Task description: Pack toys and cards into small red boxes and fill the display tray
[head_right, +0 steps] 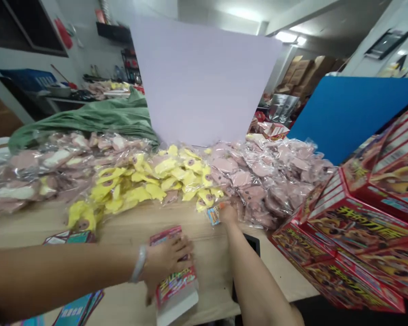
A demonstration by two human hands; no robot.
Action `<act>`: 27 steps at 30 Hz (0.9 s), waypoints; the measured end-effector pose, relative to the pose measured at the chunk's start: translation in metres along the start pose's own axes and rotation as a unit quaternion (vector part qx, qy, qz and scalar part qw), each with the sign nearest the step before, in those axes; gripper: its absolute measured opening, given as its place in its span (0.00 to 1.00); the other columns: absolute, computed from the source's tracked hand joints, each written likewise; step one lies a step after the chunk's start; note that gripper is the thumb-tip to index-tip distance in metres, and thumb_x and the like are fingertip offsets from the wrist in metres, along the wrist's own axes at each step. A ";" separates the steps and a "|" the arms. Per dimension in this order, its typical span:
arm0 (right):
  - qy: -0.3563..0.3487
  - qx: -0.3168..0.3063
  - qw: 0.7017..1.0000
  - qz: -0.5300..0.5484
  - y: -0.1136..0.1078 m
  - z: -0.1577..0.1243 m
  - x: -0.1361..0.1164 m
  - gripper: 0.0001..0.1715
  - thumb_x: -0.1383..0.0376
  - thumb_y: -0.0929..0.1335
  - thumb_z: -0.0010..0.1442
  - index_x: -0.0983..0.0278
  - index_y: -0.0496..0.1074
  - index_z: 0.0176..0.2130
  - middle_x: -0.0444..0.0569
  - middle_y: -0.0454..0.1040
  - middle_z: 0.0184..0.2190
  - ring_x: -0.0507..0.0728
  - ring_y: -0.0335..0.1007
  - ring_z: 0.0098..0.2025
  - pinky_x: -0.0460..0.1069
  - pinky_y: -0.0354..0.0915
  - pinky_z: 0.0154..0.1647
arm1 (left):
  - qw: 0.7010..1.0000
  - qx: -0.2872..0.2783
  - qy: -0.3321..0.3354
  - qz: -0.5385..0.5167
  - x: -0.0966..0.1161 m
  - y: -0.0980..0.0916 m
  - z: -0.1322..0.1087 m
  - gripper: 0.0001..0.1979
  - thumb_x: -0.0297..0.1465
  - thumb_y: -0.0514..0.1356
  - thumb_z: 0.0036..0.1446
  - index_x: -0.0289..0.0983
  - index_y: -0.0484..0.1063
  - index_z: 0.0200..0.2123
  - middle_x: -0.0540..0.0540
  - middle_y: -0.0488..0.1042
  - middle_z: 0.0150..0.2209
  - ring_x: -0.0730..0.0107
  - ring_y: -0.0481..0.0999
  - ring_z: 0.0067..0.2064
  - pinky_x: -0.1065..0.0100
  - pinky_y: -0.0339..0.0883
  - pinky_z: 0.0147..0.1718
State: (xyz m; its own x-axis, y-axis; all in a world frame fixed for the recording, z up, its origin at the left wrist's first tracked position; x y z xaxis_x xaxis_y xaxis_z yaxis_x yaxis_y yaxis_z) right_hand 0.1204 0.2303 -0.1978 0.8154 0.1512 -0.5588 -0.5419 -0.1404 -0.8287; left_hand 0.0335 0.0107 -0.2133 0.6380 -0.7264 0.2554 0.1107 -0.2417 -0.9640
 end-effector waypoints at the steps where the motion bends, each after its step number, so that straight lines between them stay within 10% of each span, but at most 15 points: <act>1: 0.004 -0.004 1.000 0.004 0.004 0.003 0.000 0.15 0.61 0.63 0.61 0.65 0.66 0.47 0.50 0.68 0.45 0.55 0.68 0.42 0.55 0.67 0.41 | 1.000 0.000 -0.005 0.003 -0.001 -0.001 -0.009 0.58 0.40 0.72 0.15 0.31 0.59 0.56 0.23 0.56 0.57 0.29 0.57 0.55 0.42 0.43 0.53; 8: 0.012 0.054 0.991 0.118 -0.040 -0.071 0.001 0.17 0.56 0.61 0.60 0.66 0.71 0.37 0.47 0.72 0.33 0.55 0.69 0.35 0.49 0.65 0.36 | 0.952 0.137 -0.258 -0.095 -0.030 -0.049 -0.041 0.52 0.44 0.67 0.29 0.38 0.51 0.58 0.38 0.61 0.51 0.49 0.62 0.50 0.55 0.55 0.50; 14: -0.022 0.214 0.965 0.149 -0.054 -0.186 -0.017 0.20 0.53 0.63 0.55 0.66 0.73 0.31 0.50 0.64 0.30 0.59 0.64 0.34 0.52 0.63 0.35 | 0.909 0.241 -0.340 -0.021 0.001 -0.080 -0.049 0.46 0.42 0.62 0.39 0.34 0.49 0.60 0.36 0.59 0.53 0.49 0.59 0.52 0.53 0.53 0.51; 18: -0.085 0.012 0.974 0.209 -0.027 -0.196 -0.045 0.16 0.58 0.63 0.55 0.62 0.71 0.41 0.52 0.69 0.36 0.60 0.67 0.38 0.54 0.63 0.40 | 0.907 0.242 -0.343 0.025 0.023 -0.084 -0.058 0.45 0.38 0.61 0.40 0.33 0.47 0.61 0.35 0.59 0.54 0.47 0.57 0.53 0.51 0.50 0.52; 23: -0.062 -0.181 0.904 0.383 -0.043 -0.213 -0.079 0.30 0.56 0.66 0.53 0.61 0.59 0.53 0.51 0.74 0.41 0.59 0.69 0.42 0.54 0.64 0.45 | 0.884 0.290 -0.365 0.015 0.048 -0.091 -0.068 0.44 0.38 0.61 0.41 0.32 0.49 0.61 0.34 0.59 0.53 0.46 0.57 0.53 0.49 0.49 0.52; 27: -0.098 -0.313 0.853 0.405 -0.050 -0.241 -0.109 0.20 0.55 0.67 0.53 0.63 0.71 0.44 0.49 0.75 0.37 0.58 0.70 0.40 0.53 0.63 0.44 | 0.861 0.322 -0.330 -0.215 0.071 -0.089 -0.071 0.51 0.43 0.67 0.35 0.35 0.48 0.61 0.35 0.59 0.55 0.44 0.58 0.54 0.48 0.52 0.53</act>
Point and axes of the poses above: each hand's wrist, its own z-axis towards the middle knuckle, its own y-axis out of the palm, x = y × z, the point moved 8 cm from there along z, towards the middle knuckle
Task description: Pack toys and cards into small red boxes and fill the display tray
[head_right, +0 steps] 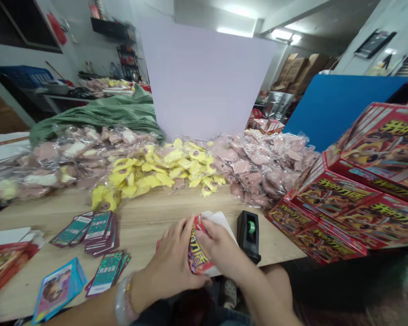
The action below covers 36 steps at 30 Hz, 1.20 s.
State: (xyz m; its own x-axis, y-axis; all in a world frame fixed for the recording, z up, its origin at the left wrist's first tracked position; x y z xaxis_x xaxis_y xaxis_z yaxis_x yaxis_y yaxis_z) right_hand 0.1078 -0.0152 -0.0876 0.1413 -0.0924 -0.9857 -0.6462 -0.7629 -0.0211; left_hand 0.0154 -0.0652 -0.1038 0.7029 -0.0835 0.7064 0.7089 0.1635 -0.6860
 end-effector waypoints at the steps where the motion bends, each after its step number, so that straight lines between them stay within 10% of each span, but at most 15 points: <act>1: 0.041 -0.050 0.998 0.023 0.009 -0.003 0.005 0.20 0.55 0.66 0.53 0.64 0.72 0.42 0.49 0.76 0.34 0.57 0.71 0.36 0.52 0.64 0.41 | 0.992 -0.061 -0.004 -0.108 0.004 0.008 -0.005 0.48 0.44 0.66 0.38 0.38 0.49 0.61 0.37 0.61 0.54 0.46 0.61 0.53 0.50 0.55 0.52; 4: 0.097 -0.080 0.992 0.008 0.007 -0.008 0.019 0.19 0.54 0.67 0.51 0.67 0.74 0.35 0.48 0.74 0.27 0.54 0.69 0.28 0.50 0.63 0.33 | 0.885 -0.207 -0.044 -0.416 0.015 0.028 -0.018 0.29 0.39 0.57 0.54 0.42 0.55 0.58 0.43 0.67 0.51 0.57 0.69 0.49 0.59 0.65 0.46; 6: 0.029 0.095 0.992 -0.073 -0.028 -0.008 0.018 0.16 0.55 0.70 0.47 0.65 0.73 0.31 0.47 0.73 0.26 0.54 0.66 0.28 0.49 0.62 0.31 | 0.834 -0.176 -0.086 -0.516 0.008 0.032 -0.019 0.27 0.35 0.56 0.56 0.42 0.53 0.58 0.43 0.67 0.51 0.58 0.70 0.49 0.62 0.66 0.45; 9: -0.026 0.339 0.936 -0.096 -0.071 -0.032 0.028 0.18 0.55 0.71 0.44 0.63 0.72 0.33 0.48 0.73 0.30 0.56 0.66 0.32 0.49 0.62 0.31 | 0.837 -0.070 -0.090 -0.535 -0.005 0.034 -0.019 0.33 0.31 0.58 0.54 0.41 0.47 0.60 0.41 0.63 0.55 0.59 0.67 0.52 0.63 0.63 0.49; 13: 0.058 0.283 0.953 0.093 -0.062 -0.049 0.073 0.24 0.51 0.68 0.49 0.63 0.68 0.41 0.51 0.73 0.37 0.58 0.70 0.35 0.51 0.66 0.32 | 0.872 -0.051 -0.062 -0.483 -0.001 0.041 -0.024 0.33 0.29 0.59 0.54 0.42 0.47 0.60 0.42 0.62 0.57 0.60 0.66 0.53 0.63 0.62 0.50; 18: -0.033 0.478 0.876 0.047 -0.065 -0.109 0.076 0.32 0.53 0.72 0.45 0.56 0.63 0.48 0.48 0.67 0.48 0.55 0.68 0.40 0.49 0.66 0.37 | 0.873 0.032 -0.131 -0.468 -0.022 0.037 -0.019 0.35 0.30 0.58 0.55 0.39 0.42 0.61 0.39 0.66 0.53 0.61 0.71 0.49 0.63 0.65 0.46; 25: 0.137 0.283 0.917 0.245 0.016 -0.105 0.112 0.28 0.50 0.73 0.43 0.65 0.70 0.38 0.50 0.76 0.29 0.57 0.74 0.32 0.52 0.68 0.35 | 0.842 0.218 -0.194 -0.454 -0.041 0.019 -0.014 0.22 0.36 0.64 0.48 0.36 0.65 0.46 0.43 0.74 0.43 0.61 0.74 0.43 0.66 0.67 0.40; 31: 0.104 0.253 0.917 0.291 0.011 -0.087 0.092 0.23 0.54 0.73 0.46 0.66 0.69 0.37 0.49 0.77 0.31 0.56 0.75 0.32 0.51 0.68 0.37 | 0.701 0.031 -0.227 -0.675 -0.004 0.051 -0.025 0.20 0.30 0.67 0.43 0.34 0.70 0.41 0.43 0.76 0.36 0.63 0.76 0.35 0.65 0.70 0.36; 36: 0.128 0.222 0.916 0.308 0.012 -0.087 0.091 0.24 0.48 0.67 0.52 0.67 0.71 0.36 0.54 0.77 0.32 0.56 0.75 0.29 0.50 0.67 0.33 | 0.700 0.046 -0.219 -0.678 -0.002 0.049 -0.023 0.19 0.28 0.66 0.47 0.34 0.69 0.44 0.42 0.75 0.40 0.64 0.76 0.37 0.65 0.71 0.38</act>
Point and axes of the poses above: each hand's wrist, its own z-axis towards the middle knuckle, its own y-axis out of the palm, x = y × z, the point moved 8 cm from there along z, towards the middle knuckle
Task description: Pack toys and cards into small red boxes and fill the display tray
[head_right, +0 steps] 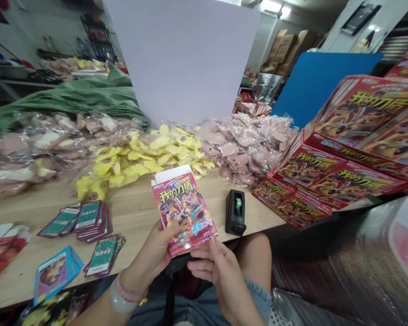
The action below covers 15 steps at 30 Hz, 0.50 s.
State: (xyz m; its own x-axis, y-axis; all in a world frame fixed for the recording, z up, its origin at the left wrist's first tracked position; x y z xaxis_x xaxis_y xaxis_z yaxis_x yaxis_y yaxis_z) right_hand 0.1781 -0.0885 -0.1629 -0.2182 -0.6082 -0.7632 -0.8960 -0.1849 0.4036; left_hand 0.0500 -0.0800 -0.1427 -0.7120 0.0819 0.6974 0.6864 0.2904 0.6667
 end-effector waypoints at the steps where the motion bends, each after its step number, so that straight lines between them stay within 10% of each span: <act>1: 0.004 -0.005 1.000 -0.006 0.001 -0.001 0.000 0.25 0.47 0.67 0.52 0.67 0.71 0.35 0.54 0.77 0.31 0.56 0.74 0.28 0.50 0.67 0.32 | 1.000 0.009 0.008 -0.001 0.002 -0.001 0.001 0.19 0.28 0.66 0.46 0.35 0.69 0.43 0.43 0.76 0.40 0.65 0.76 0.37 0.65 0.71 0.38; 15: -0.117 -0.029 0.987 -0.103 0.013 -0.002 -0.020 0.17 0.55 0.70 0.50 0.65 0.67 0.21 0.42 0.67 0.18 0.49 0.58 0.22 0.45 0.55 0.27 | 0.995 0.077 0.028 -0.051 0.005 -0.015 0.006 0.19 0.27 0.67 0.43 0.35 0.69 0.41 0.44 0.77 0.38 0.61 0.77 0.39 0.63 0.71 0.39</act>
Point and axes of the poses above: each hand's wrist, its own z-axis towards the middle knuckle, its own y-axis out of the palm, x = y × z, the point moved 8 cm from there along z, towards the middle knuckle
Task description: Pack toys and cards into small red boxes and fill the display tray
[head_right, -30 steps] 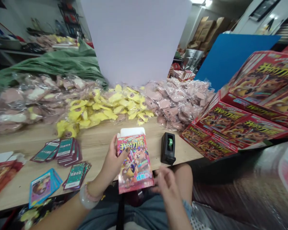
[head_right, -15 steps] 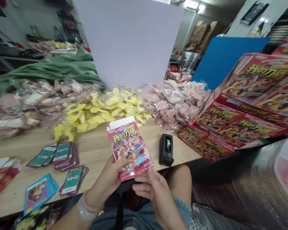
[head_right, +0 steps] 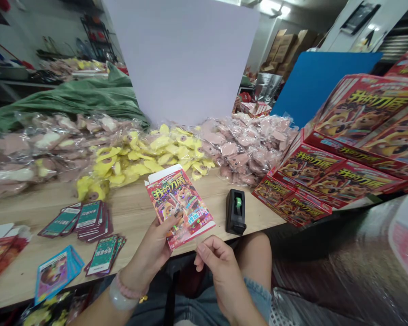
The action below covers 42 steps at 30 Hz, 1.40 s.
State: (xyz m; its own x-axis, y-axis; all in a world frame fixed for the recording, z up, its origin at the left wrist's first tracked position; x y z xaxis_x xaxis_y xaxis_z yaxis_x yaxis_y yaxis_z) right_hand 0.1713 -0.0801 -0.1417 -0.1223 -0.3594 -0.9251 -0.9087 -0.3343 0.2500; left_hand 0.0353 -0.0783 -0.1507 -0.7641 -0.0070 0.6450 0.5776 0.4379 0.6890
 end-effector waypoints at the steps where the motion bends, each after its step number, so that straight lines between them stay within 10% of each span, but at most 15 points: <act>1: -0.001 0.001 1.000 -0.005 0.000 -0.001 0.000 0.18 0.55 0.70 0.50 0.65 0.66 0.21 0.42 0.67 0.18 0.49 0.58 0.22 0.45 0.54 0.27 | 1.000 -0.001 0.001 0.001 0.000 0.000 0.000 0.19 0.27 0.67 0.43 0.35 0.69 0.41 0.45 0.77 0.38 0.61 0.77 0.39 0.63 0.71 0.39; 17: -0.001 0.024 1.000 0.010 0.014 0.017 -0.022 0.18 0.55 0.73 0.45 0.65 0.66 0.19 0.42 0.66 0.21 0.52 0.61 0.28 0.48 0.61 0.35 | 0.927 -0.049 0.177 0.327 0.027 0.017 -0.020 0.14 0.26 0.62 0.47 0.36 0.69 0.40 0.45 0.76 0.38 0.62 0.75 0.40 0.67 0.69 0.40; 26: -0.009 -0.007 0.995 -0.098 0.021 0.017 -0.015 0.16 0.52 0.66 0.54 0.62 0.65 0.34 0.45 0.68 0.34 0.54 0.66 0.36 0.49 0.67 0.35 | 0.936 -0.065 0.171 0.300 0.023 0.003 -0.011 0.20 0.30 0.61 0.51 0.35 0.62 0.48 0.42 0.73 0.46 0.63 0.73 0.46 0.64 0.65 0.46; 32: -0.140 0.189 0.937 -0.259 -0.021 0.020 -0.032 0.39 0.54 0.71 0.48 0.60 0.52 0.53 0.40 0.67 0.26 0.53 0.64 0.26 0.47 0.63 0.27 | 0.972 -0.114 0.079 0.188 0.008 0.007 -0.015 0.20 0.30 0.62 0.52 0.36 0.63 0.49 0.43 0.72 0.46 0.61 0.72 0.46 0.64 0.66 0.45; 37: -0.061 0.027 0.982 -0.179 -0.002 0.017 -0.011 0.23 0.52 0.66 0.54 0.64 0.67 0.44 0.50 0.72 0.37 0.59 0.69 0.39 0.50 0.65 0.38 | 0.965 -0.166 0.006 0.203 -0.007 -0.002 -0.020 0.26 0.31 0.63 0.50 0.34 0.59 0.51 0.39 0.70 0.48 0.57 0.71 0.47 0.62 0.67 0.45; 42: -0.025 0.007 0.998 -0.056 -0.007 -0.003 0.031 0.27 0.50 0.68 0.51 0.61 0.67 0.47 0.51 0.73 0.42 0.61 0.69 0.44 0.53 0.65 0.45 | 0.952 -0.046 0.162 0.254 0.020 -0.034 -0.027 0.31 0.36 0.57 0.56 0.42 0.44 0.58 0.40 0.62 0.55 0.62 0.68 0.51 0.64 0.65 0.47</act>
State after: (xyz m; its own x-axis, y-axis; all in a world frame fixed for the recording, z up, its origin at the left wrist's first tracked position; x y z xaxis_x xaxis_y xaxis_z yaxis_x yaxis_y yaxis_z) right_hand 0.1751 -0.0918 -0.1707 -0.0384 -0.2765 -0.9602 -0.9235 -0.3573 0.1398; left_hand 0.0076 -0.1179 -0.1523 -0.2582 -0.0989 0.9610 0.8836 0.3780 0.2763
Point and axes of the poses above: each hand's wrist, its own z-axis towards the middle knuckle, its own y-axis out of the palm, x = y × z, the point moved 8 cm from there along z, towards the middle knuckle
